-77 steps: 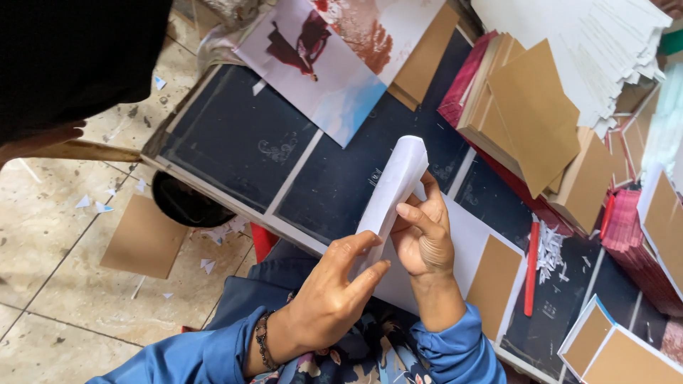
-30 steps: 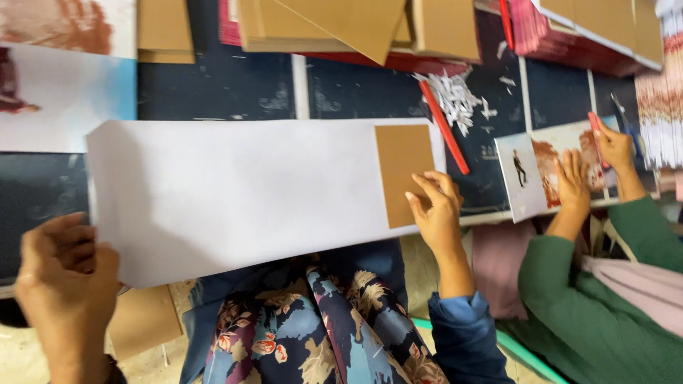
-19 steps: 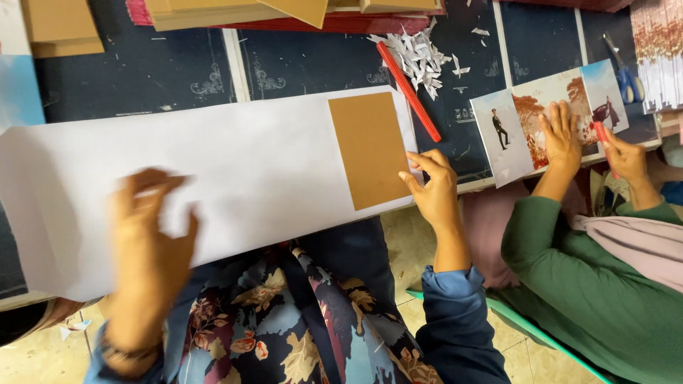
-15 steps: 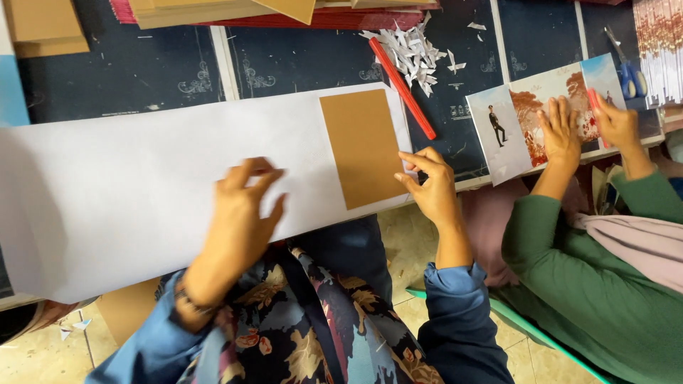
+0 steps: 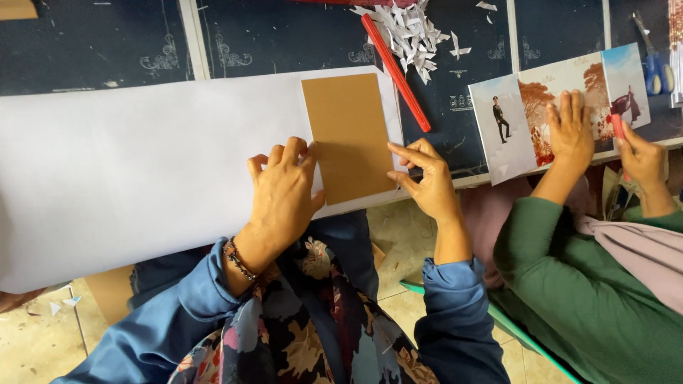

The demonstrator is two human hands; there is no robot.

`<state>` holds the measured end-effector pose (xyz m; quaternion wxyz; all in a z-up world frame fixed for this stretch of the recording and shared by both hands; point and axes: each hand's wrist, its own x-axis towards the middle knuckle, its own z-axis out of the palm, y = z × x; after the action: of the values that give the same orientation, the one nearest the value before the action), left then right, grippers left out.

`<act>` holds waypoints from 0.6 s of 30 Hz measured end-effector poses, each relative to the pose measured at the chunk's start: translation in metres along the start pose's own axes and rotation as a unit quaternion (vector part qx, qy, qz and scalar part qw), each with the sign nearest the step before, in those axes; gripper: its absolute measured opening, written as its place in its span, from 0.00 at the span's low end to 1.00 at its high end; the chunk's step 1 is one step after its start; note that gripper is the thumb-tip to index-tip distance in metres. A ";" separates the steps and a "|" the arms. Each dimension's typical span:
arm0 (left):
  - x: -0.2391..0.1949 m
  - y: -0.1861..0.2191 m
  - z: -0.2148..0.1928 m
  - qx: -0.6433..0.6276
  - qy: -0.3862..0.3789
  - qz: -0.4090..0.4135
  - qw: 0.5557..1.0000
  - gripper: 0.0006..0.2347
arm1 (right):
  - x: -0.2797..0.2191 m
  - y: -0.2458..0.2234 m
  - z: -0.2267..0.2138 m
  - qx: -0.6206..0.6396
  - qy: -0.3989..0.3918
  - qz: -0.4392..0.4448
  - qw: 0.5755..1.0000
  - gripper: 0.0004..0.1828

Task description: The person places brown cardboard pieces onto a white sheet, aligns them in a row, and smooths the edges. They then use scissors to trim the excess white sheet around the cardboard pieces.

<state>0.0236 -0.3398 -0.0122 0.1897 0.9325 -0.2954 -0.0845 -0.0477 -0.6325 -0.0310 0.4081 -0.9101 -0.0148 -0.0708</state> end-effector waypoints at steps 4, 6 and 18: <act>0.002 0.000 0.002 -0.001 -0.014 -0.013 1.000 0.33 | 0.001 0.002 0.001 -0.006 -0.003 0.000 1.000 0.28; 0.003 -0.001 0.005 0.015 -0.024 -0.013 1.000 0.34 | 0.001 0.008 0.001 0.003 -0.009 -0.019 1.000 0.28; 0.001 0.000 -0.005 0.017 -0.009 -0.009 1.000 0.35 | 0.003 0.005 0.000 0.026 -0.018 -0.002 1.000 0.27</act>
<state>0.0255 -0.3385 -0.0074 0.1705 0.9373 -0.2905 -0.0897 -0.0442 -0.6362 -0.0340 0.4309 -0.9004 -0.0255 -0.0544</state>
